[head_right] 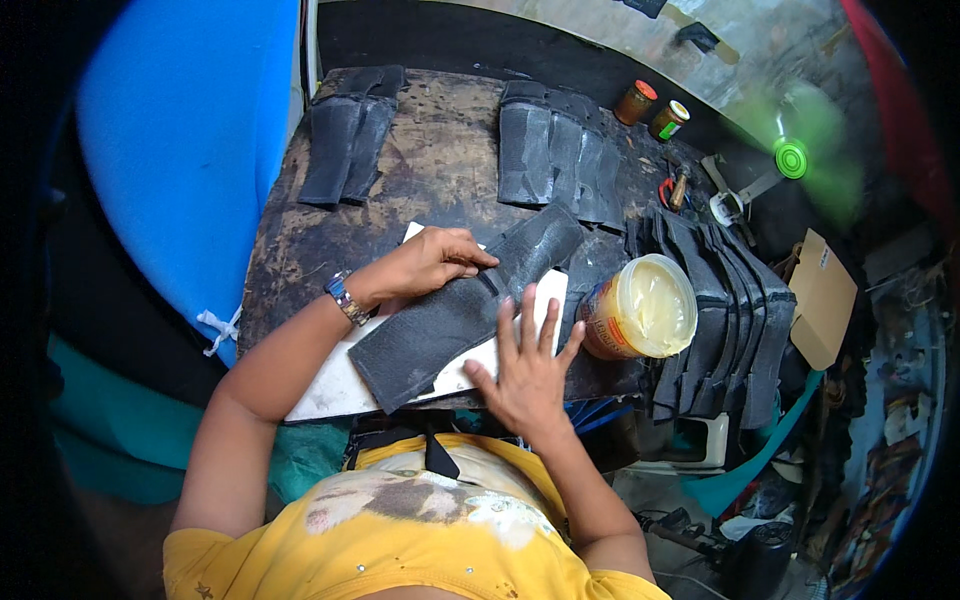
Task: The person repeatedly scoops a yellowish paste from a container and spreads it by hand onto multiple black rubber pieces laid on a workbench. The person handles each piece individually, applies the paste, and places the treated pieces aside.
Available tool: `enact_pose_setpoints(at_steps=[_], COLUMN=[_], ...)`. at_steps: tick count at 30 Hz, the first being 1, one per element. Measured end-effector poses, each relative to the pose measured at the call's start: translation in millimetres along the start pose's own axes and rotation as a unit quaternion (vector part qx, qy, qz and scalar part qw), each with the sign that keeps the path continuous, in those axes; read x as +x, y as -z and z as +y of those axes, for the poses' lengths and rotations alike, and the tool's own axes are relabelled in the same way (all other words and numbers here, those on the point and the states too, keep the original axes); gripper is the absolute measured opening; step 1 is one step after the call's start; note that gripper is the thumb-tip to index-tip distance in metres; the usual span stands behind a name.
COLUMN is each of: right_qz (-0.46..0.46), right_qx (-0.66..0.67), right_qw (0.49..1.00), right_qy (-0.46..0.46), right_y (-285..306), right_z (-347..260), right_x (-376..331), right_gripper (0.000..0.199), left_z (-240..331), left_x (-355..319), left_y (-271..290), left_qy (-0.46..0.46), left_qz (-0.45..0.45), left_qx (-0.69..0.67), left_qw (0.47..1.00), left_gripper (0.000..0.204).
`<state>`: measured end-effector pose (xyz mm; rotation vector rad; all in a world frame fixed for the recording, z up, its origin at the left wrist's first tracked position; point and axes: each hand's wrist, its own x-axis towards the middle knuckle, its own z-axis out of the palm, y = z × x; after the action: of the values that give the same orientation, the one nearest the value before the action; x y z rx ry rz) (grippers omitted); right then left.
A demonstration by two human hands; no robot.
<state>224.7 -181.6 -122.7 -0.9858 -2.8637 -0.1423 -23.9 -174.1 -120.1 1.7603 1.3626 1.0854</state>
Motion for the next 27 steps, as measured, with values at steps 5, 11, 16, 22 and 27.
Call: enact_pose_setpoints(at_steps=[5,11,16,22,27], right_qz=[0.065,0.004,-0.013,-0.013,-0.020], right_qx=[0.041,0.007,-0.025,0.023,0.076], right_qw=[0.992,1.000,0.997,0.994,0.974], right_qy=[0.101,0.007,0.065,0.108,0.214], right_y=[7.3,2.5,7.1,13.5,12.3], right_z=[2.7,20.9,22.4,7.5,-19.7], right_x=[-12.8,10.6,17.7,13.4,3.1], right_gripper=[0.071,0.070,0.061,0.048,0.052], left_z=[0.0,-0.9,1.3,5.5,5.5], left_x=[4.2,3.5,4.1,4.2,4.8], left_y=[-0.2,1.7,0.8,6.8,7.5], left_qy=[0.014,0.009,0.040,0.065,0.095], left_qz=[0.004,0.007,0.017,0.001,0.004], left_qx=[-0.012,-0.031,-0.029,-0.040,-0.059], left_qw=[1.000,0.999,0.999,0.997,0.994], left_gripper=[0.028,0.030,0.031,0.033,0.036])
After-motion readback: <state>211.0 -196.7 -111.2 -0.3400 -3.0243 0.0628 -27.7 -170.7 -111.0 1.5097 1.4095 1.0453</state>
